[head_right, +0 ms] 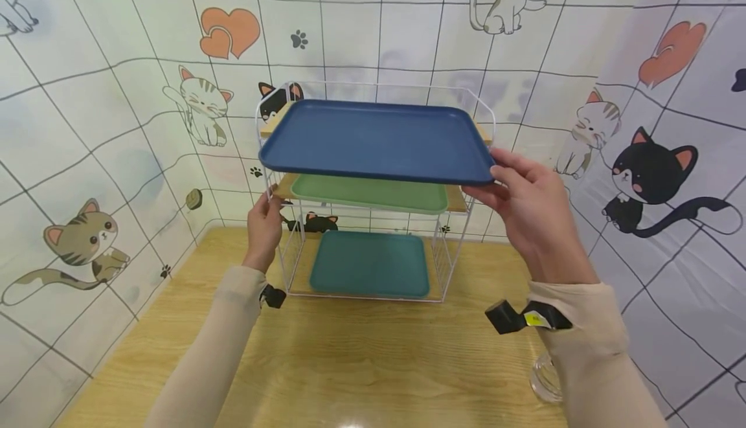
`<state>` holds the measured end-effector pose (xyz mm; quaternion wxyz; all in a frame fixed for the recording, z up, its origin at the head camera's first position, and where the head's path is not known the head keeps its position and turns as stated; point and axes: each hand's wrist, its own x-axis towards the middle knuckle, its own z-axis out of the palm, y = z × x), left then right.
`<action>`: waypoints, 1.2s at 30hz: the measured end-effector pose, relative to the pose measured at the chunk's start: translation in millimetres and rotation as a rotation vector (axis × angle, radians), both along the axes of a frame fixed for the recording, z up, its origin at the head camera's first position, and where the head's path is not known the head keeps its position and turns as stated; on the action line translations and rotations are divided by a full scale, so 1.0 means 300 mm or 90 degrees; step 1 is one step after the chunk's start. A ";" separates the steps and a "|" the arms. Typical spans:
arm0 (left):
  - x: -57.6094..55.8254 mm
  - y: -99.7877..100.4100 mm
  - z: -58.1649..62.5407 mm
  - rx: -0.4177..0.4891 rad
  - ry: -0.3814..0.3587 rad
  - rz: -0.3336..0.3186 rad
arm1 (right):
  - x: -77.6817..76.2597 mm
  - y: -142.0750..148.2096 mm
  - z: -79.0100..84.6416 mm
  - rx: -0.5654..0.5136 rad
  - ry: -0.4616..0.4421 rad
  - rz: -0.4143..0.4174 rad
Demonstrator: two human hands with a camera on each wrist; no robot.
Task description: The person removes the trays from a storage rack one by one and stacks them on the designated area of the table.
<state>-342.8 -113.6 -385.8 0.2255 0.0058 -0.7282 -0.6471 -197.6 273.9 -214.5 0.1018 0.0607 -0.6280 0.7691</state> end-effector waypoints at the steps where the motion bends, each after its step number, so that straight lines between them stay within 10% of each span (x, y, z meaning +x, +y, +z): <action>1: 0.001 0.000 0.000 0.001 -0.002 0.000 | 0.009 0.003 -0.004 -0.003 0.000 -0.001; 36: 0.005 0.002 -0.004 0.011 0.017 -0.010 | 0.198 0.078 -0.150 -0.102 0.085 0.044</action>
